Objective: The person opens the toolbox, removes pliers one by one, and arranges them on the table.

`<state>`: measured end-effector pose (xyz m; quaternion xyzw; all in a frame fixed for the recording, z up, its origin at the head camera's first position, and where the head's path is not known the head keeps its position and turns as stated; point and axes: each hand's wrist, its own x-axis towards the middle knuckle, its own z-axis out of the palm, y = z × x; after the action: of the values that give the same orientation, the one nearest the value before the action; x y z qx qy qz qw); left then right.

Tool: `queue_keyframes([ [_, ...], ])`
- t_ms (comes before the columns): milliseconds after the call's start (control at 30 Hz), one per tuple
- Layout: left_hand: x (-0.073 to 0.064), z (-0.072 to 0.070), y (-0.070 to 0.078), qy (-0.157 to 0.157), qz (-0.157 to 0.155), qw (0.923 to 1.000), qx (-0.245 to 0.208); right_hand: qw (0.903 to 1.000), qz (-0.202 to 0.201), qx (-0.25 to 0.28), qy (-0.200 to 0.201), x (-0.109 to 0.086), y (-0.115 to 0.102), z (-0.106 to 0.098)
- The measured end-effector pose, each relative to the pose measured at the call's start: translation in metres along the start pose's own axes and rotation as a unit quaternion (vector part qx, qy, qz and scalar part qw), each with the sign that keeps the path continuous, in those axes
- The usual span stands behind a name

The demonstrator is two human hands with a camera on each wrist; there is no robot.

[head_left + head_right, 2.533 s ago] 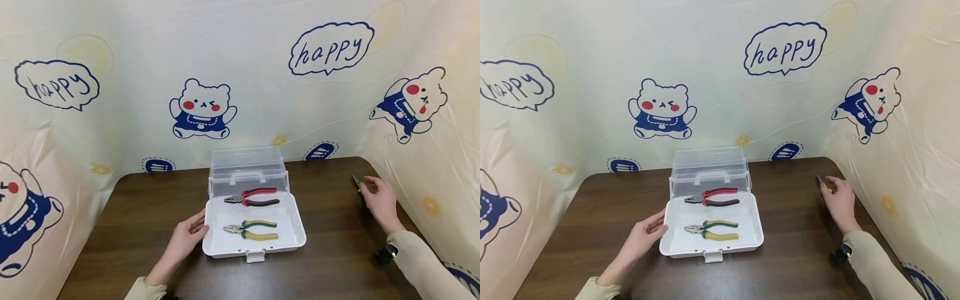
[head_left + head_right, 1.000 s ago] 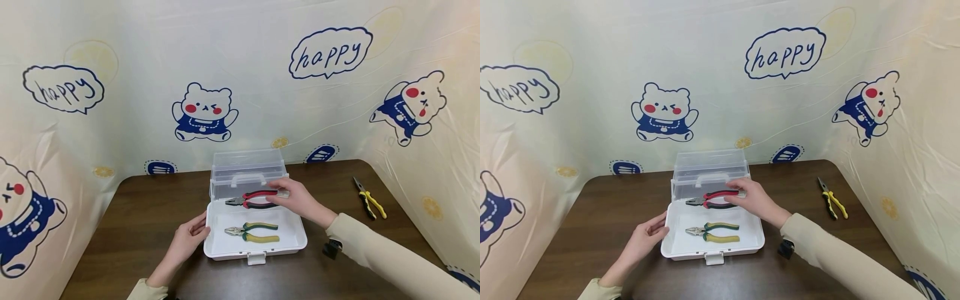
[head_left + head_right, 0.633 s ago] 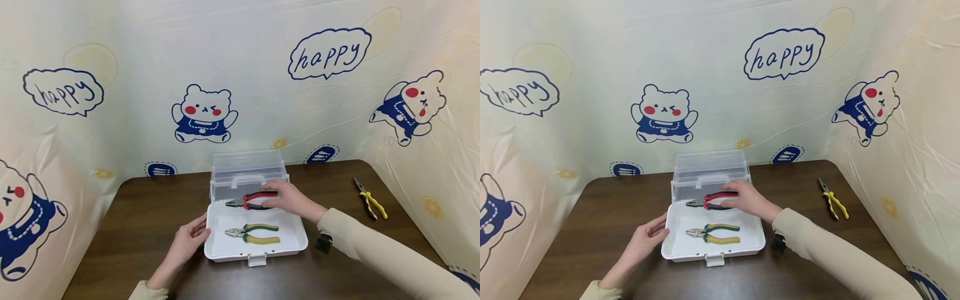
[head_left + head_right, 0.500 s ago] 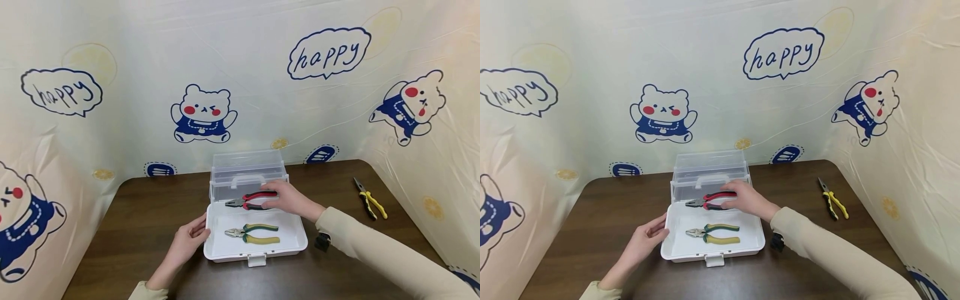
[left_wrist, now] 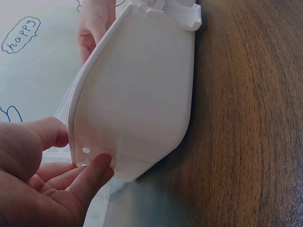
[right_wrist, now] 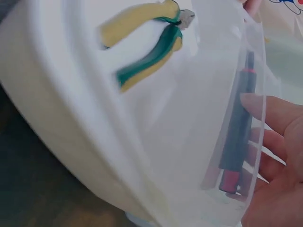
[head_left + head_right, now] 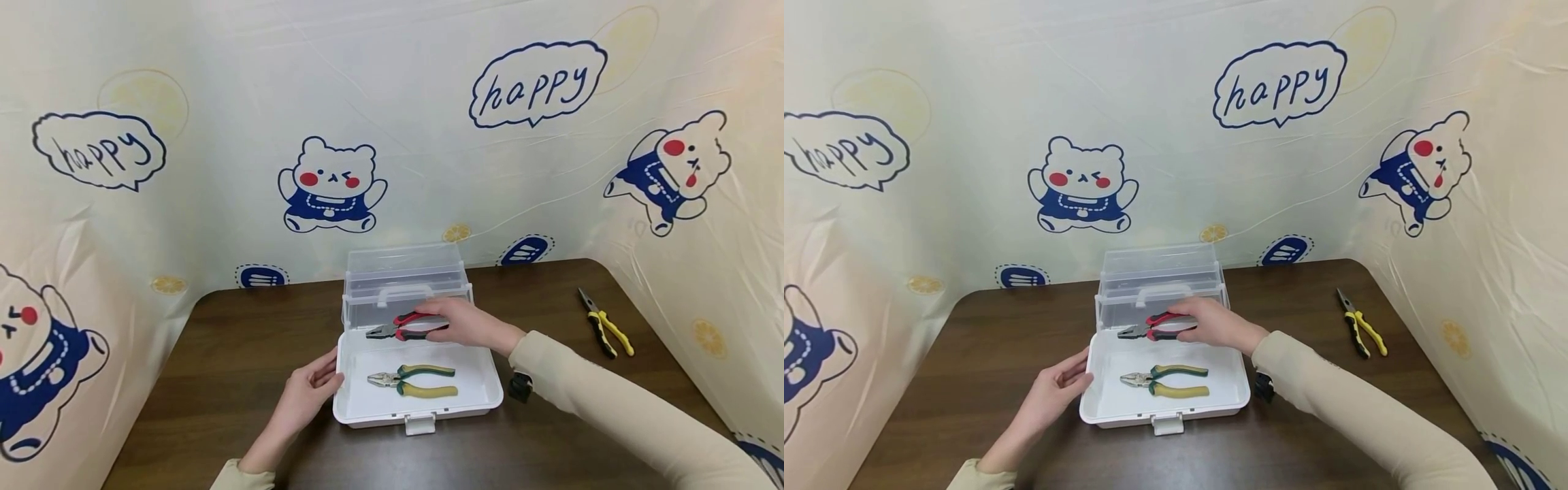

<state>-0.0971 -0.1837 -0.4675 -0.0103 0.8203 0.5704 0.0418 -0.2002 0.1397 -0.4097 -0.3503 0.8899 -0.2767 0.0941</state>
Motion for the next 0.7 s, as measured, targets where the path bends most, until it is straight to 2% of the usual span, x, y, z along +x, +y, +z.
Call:
queue_keyframes([
  [200, -0.0024, 0.0011, 0.0001, 0.001, -0.003, 1.0, -0.004, 0.9999, 0.001, -0.011, -0.007, 0.0035, -0.0004, 0.0025],
  [533, -0.0021, -0.0007, 0.0011, 0.002, -0.004, 1.0, 0.0, 0.9988, 0.022, 0.037, 0.023, 0.0052, -0.0032, 0.0051],
  [700, -0.0003, -0.0004, 0.0012, 0.0, -0.003, 1.0, -0.002, 0.9983, 0.026, 0.033, 0.04, 0.0026, -0.0027, 0.0051],
])
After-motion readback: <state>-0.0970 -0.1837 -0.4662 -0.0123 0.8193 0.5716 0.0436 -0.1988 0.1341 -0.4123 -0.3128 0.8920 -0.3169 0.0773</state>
